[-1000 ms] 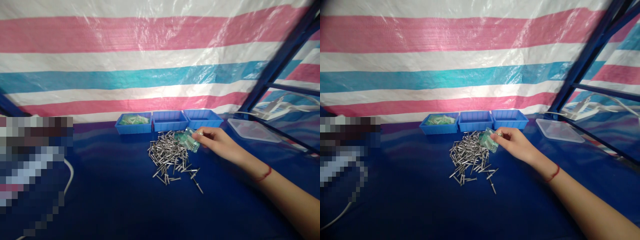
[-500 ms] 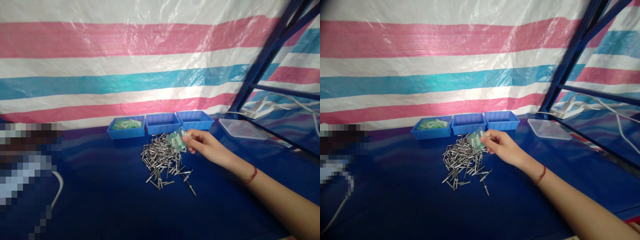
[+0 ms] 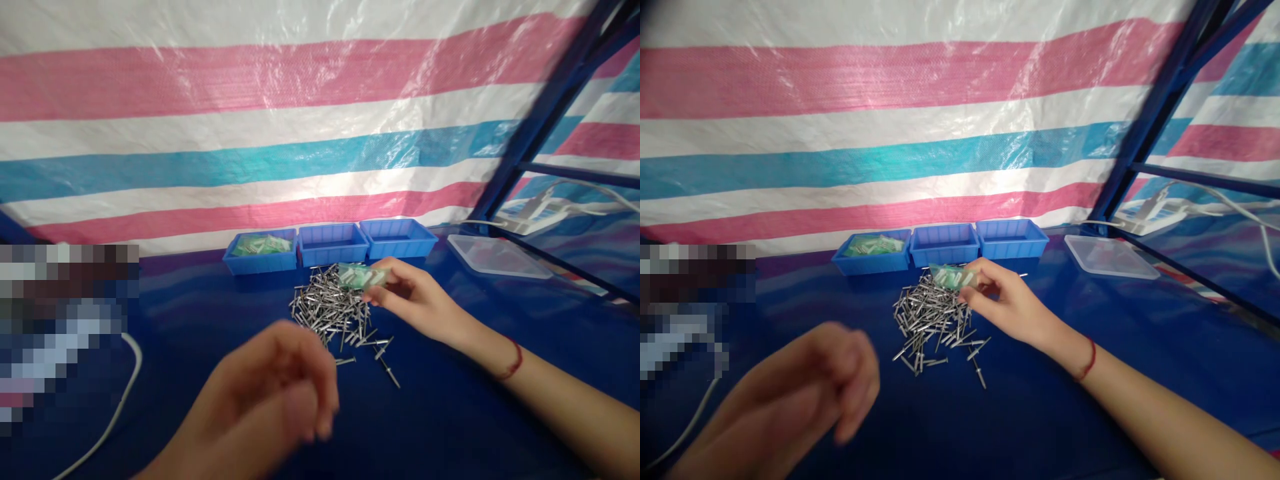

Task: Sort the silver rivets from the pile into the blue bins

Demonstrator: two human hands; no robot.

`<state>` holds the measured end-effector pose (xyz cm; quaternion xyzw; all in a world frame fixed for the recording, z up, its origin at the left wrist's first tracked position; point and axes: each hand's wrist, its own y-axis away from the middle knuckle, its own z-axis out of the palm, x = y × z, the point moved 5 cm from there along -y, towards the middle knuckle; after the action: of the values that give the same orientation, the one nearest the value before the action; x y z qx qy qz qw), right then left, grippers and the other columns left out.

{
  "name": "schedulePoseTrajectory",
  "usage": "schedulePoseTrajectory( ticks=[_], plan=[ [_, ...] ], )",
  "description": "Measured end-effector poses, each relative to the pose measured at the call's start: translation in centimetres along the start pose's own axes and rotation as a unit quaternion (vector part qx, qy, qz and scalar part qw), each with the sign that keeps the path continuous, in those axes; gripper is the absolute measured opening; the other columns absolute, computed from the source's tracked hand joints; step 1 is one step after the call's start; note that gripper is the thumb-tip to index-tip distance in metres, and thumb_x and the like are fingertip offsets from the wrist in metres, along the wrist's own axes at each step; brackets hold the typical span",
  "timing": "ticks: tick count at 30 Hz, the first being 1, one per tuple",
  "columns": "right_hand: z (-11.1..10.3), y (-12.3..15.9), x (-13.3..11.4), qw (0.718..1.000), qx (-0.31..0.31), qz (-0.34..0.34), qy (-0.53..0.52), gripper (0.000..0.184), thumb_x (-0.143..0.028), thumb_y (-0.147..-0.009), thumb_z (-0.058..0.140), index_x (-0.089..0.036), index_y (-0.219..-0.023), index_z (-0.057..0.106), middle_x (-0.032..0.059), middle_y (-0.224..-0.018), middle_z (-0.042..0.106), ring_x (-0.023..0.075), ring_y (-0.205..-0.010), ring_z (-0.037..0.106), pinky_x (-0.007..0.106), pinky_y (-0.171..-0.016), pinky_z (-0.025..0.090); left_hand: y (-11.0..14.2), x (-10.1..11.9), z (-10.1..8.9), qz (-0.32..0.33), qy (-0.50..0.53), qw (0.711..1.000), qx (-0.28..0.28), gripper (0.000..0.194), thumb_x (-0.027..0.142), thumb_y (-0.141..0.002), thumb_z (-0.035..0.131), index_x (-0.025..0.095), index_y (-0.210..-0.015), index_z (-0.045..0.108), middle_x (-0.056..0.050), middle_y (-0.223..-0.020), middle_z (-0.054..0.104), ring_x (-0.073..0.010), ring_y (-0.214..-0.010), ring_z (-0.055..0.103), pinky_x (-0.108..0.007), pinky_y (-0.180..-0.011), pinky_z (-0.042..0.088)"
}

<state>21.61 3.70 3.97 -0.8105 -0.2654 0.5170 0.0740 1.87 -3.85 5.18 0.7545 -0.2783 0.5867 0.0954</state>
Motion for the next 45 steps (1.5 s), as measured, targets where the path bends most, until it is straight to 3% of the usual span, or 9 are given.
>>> schedulePoseTrajectory(
  ticks=[4, 9, 12, 17, 23, 29, 36, 41, 45],
  plan=[
    [0.0, 1.3, -2.7, 0.968, 0.059, -0.196, 0.143, 0.008, -0.018, -0.084, 0.056, -0.021, -0.092, 0.057, 0.0035, -0.083, 0.065, 0.0137, -0.073, 0.061, 0.026, -0.063, 0.05, -3.4, -4.3, -0.5, -0.187, 0.15, 0.967, 0.082, 0.062, 0.068, -0.078, 0.039, 0.015, -0.107, 0.053, -0.006, -0.079, 0.057, -0.0058, -0.04, 0.036, -0.022, -0.036, 0.024],
    [1.1, 2.5, -4.9, 0.917, 0.021, -0.338, 0.209, 0.025, -0.011, -0.085, 0.054, -0.021, -0.107, 0.056, 0.0072, -0.095, 0.066, 0.0182, -0.087, 0.062, 0.033, -0.073, 0.051, -3.7, -3.7, 1.1, -0.147, 0.16, 0.976, 0.028, 0.043, 0.053, -0.081, 0.054, 0.012, -0.095, 0.06, -0.001, -0.067, 0.055, -0.0077, -0.055, 0.047, -0.02, -0.052, 0.038],
    [1.7, 2.4, -4.8, 0.935, 0.008, -0.281, 0.215, 0.029, -0.012, -0.087, 0.05, -0.022, -0.113, 0.053, 0.0081, -0.104, 0.065, 0.0178, -0.09, 0.062, 0.03, -0.073, 0.052, -3.3, -3.3, 0.9, -0.127, 0.141, 0.98, 0.058, 0.024, 0.034, -0.082, 0.059, 0.012, -0.091, 0.06, 0.001, -0.069, 0.057, -0.0086, -0.063, 0.052, -0.021, -0.063, 0.043],
    [2.5, 1.8, -2.0, 1.0, -0.002, 0.021, 0.009, 0.022, -0.036, -0.093, 0.041, -0.02, -0.107, 0.048, 0.0014, -0.073, 0.063, 0.0103, -0.056, 0.058, 0.021, -0.048, 0.045, -3.3, -3.0, -1.4, 0.013, -0.072, 0.984, 0.162, 0.009, 0.024, -0.085, 0.057, 0.016, -0.086, 0.057, -0.001, -0.08, 0.06, -0.0121, -0.074, 0.058, -0.024, -0.068, 0.047],
    [5.2, 1.9, -0.8, 0.923, -0.111, 0.227, -0.292, 0.042, -0.057, -0.085, 0.047, -0.02, -0.104, 0.041, -0.0018, -0.065, 0.059, 0.0102, -0.048, 0.058, 0.02, -0.042, 0.044, -2.0, -0.7, -0.7, 0.29, -0.374, 0.873, 0.121, 0.019, 0.007, -0.086, 0.05, 0.022, -0.092, 0.061, -0.004, -0.097, 0.057, -0.014, -0.092, 0.055, -0.029, -0.083, 0.047],
    [3.7, 1.2, -1.1, 0.946, -0.049, 0.129, -0.294, 0.032, -0.032, -0.08, 0.065, -0.023, -0.101, 0.042, -0.0048, -0.07, 0.06, 0.0076, -0.055, 0.06, 0.019, -0.053, 0.049, -2.3, -0.6, -0.3, 0.185, -0.323, 0.925, 0.074, 0.028, 0.016, -0.077, 0.061, 0.023, -0.104, 0.062, -0.01, -0.129, 0.043, -0.0252, -0.118, 0.044, -0.039, -0.096, 0.041],
    [3.4, 1.1, -1.0, 0.965, -0.033, 0.096, -0.24, 0.035, -0.037, -0.082, 0.06, -0.023, -0.106, 0.039, -0.0008, -0.072, 0.065, 0.0125, -0.061, 0.064, 0.025, -0.056, 0.052, -4.3, -2.6, -2.2, 0.017, -0.122, 0.983, 0.134, 0.011, 0.028, -0.085, 0.054, 0.017, -0.085, 0.057, -0.001, -0.079, 0.062, -0.0125, -0.072, 0.059, -0.025, -0.068, 0.048],
    [1.5, 0.3, 0.4, 0.971, 0.04, 0.134, -0.192, 0.044, -0.049, -0.077, 0.06, -0.021, -0.104, 0.039, 0.0051, -0.09, 0.064, 0.0137, -0.06, 0.063, 0.03, -0.056, 0.053, -8.6, -2.9, -10.2, -0.01, -0.262, 0.926, 0.27, 0.027, 0.032, -0.084, 0.051, 0.015, -0.105, 0.052, -0.005, -0.084, 0.067, -0.016, -0.074, 0.063, -0.026, -0.068, 0.048],
    [0.4, -0.2, 1.8, 0.97, 0.076, 0.163, -0.164, 0.046, -0.048, -0.074, 0.061, -0.021, -0.105, 0.04, 0.0019, -0.084, 0.061, 0.0127, -0.057, 0.061, 0.029, -0.057, 0.052, -12.5, -4.3, -14.1, -0.065, -0.474, 0.85, 0.22, 0.026, 0.03, -0.083, 0.051, 0.015, -0.101, 0.062, -0.008, -0.094, 0.069, -0.021, -0.088, 0.063, -0.029, -0.077, 0.047]
  ],
)
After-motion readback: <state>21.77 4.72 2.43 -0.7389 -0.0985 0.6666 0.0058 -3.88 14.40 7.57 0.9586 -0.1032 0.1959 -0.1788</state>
